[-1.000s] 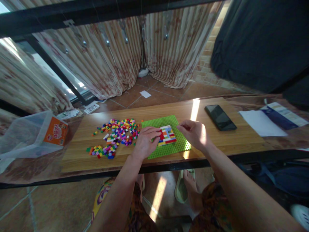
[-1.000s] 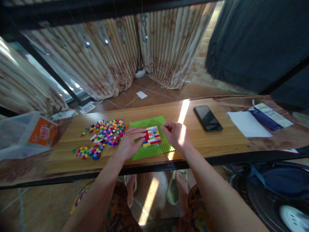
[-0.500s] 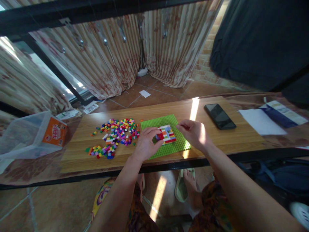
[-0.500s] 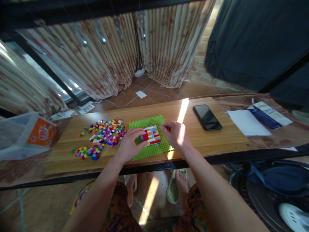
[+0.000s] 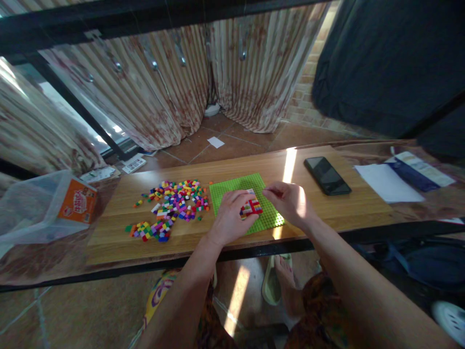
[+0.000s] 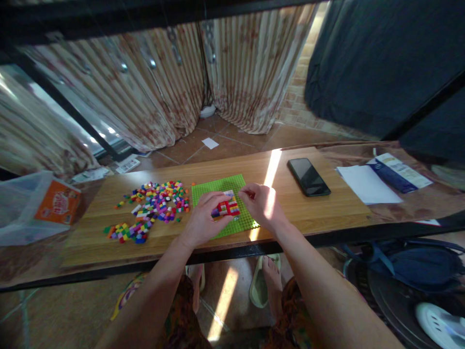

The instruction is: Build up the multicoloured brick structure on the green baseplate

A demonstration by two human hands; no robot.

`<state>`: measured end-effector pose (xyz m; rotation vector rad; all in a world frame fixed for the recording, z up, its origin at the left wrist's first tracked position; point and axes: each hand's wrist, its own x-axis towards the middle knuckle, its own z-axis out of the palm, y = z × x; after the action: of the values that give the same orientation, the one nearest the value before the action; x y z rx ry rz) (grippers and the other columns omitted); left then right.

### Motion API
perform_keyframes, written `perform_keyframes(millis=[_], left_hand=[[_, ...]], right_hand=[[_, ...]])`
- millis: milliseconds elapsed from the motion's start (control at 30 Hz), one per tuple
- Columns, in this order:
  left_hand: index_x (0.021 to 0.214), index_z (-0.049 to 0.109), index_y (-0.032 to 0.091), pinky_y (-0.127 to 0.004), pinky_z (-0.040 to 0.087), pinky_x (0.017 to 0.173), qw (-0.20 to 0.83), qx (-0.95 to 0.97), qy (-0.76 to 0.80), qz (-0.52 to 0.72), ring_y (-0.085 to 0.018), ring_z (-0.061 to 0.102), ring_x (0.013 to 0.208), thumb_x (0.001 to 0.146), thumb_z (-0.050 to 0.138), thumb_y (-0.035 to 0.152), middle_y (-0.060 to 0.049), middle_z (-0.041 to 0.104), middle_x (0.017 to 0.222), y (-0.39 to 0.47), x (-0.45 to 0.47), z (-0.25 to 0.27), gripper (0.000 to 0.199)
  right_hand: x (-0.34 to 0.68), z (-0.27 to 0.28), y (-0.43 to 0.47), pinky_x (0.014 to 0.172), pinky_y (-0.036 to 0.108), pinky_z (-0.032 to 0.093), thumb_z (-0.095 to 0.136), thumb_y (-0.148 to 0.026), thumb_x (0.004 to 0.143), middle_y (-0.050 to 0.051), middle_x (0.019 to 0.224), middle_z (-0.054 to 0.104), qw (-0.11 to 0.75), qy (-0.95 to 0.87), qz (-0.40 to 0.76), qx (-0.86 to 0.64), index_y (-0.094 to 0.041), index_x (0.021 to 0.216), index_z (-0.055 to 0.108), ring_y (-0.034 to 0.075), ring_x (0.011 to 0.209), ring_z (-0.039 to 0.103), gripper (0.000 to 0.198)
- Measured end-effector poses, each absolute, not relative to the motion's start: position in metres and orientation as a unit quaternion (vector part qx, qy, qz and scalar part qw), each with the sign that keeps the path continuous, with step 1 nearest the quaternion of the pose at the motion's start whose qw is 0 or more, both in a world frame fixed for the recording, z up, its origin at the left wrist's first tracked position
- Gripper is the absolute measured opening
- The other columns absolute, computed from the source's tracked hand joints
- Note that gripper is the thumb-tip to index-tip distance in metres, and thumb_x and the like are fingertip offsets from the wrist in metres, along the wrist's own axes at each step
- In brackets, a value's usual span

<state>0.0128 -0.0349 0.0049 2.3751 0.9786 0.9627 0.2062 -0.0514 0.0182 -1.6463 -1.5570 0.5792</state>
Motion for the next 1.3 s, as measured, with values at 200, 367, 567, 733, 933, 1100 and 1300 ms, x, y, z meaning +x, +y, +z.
perform_keyframes(millis=[200, 367, 567, 733, 933, 1100, 1300], left_hand=[[0.120, 0.059, 0.020, -0.050, 0.035, 0.108, 0.159, 0.856, 0.388, 0.302, -0.027, 0.056, 0.116, 0.077, 0.072, 0.027, -0.008, 0.066, 0.122, -0.035, 0.030, -0.002, 0.045], [0.124, 0.056, 0.019, -0.050, 0.033, 0.108, 0.145, 0.850, 0.422, 0.279, -0.028, 0.054, 0.117, 0.076, 0.070, 0.028, -0.008, 0.066, 0.118, -0.037, 0.031, -0.002, 0.050], [0.128, 0.053, 0.020, -0.050, 0.033, 0.108, 0.138, 0.841, 0.439, 0.286, -0.029, 0.054, 0.115, 0.075, 0.070, 0.026, -0.008, 0.065, 0.119, -0.037, 0.030, -0.003, 0.056], [0.136, 0.047, 0.020, -0.050, 0.034, 0.106, 0.135, 0.852, 0.425, 0.274, -0.029, 0.053, 0.117, 0.076, 0.067, 0.022, -0.010, 0.064, 0.122, -0.035, 0.027, -0.005, 0.063], [0.137, 0.046, 0.018, -0.050, 0.035, 0.106, 0.144, 0.854, 0.421, 0.270, -0.030, 0.052, 0.118, 0.078, 0.065, 0.022, -0.011, 0.063, 0.123, -0.035, 0.025, -0.006, 0.061], [0.138, 0.046, 0.019, -0.050, 0.035, 0.107, 0.156, 0.859, 0.411, 0.263, -0.029, 0.051, 0.119, 0.078, 0.063, 0.019, -0.011, 0.062, 0.126, -0.035, 0.023, -0.005, 0.062], [0.139, 0.045, 0.021, -0.050, 0.035, 0.109, 0.169, 0.862, 0.388, 0.279, -0.029, 0.050, 0.123, 0.077, 0.061, 0.016, -0.009, 0.059, 0.133, -0.037, 0.017, 0.001, 0.064]], right_hand=[[0.209, 0.019, -0.053, 0.059, 0.028, 0.043, 0.060, -0.033, 0.081, 0.002, 0.068, 0.069, 0.398, -0.604, 0.234, -0.650, -0.018, 0.076, 0.071, 0.013, 0.061, 0.057, 0.020], [0.210, 0.021, -0.056, 0.060, 0.027, 0.044, 0.059, -0.031, 0.081, 0.002, 0.070, 0.070, 0.399, -0.609, 0.242, -0.642, -0.018, 0.076, 0.071, 0.013, 0.062, 0.058, 0.018], [0.209, 0.022, -0.056, 0.060, 0.027, 0.044, 0.060, -0.031, 0.082, 0.003, 0.070, 0.070, 0.369, -0.619, 0.235, -0.652, -0.018, 0.076, 0.071, 0.014, 0.063, 0.059, 0.018], [0.208, 0.020, -0.058, 0.058, 0.027, 0.042, 0.059, -0.032, 0.083, 0.002, 0.069, 0.071, 0.319, -0.639, 0.235, -0.659, -0.019, 0.077, 0.073, 0.014, 0.061, 0.058, 0.020], [0.200, 0.015, -0.056, 0.059, 0.025, 0.040, 0.058, -0.032, 0.085, 0.000, 0.069, 0.071, 0.249, -0.675, 0.217, -0.660, -0.021, 0.084, 0.077, 0.014, 0.062, 0.060, 0.022], [0.194, 0.013, -0.053, 0.059, 0.025, 0.039, 0.057, -0.035, 0.087, 0.002, 0.072, 0.072, 0.228, -0.686, 0.200, -0.661, -0.021, 0.086, 0.077, 0.014, 0.063, 0.059, 0.025], [0.192, 0.014, -0.052, 0.057, 0.025, 0.038, 0.056, -0.036, 0.087, 0.002, 0.068, 0.071, 0.228, -0.678, 0.188, -0.674, -0.021, 0.081, 0.077, 0.013, 0.058, 0.057, 0.027]])
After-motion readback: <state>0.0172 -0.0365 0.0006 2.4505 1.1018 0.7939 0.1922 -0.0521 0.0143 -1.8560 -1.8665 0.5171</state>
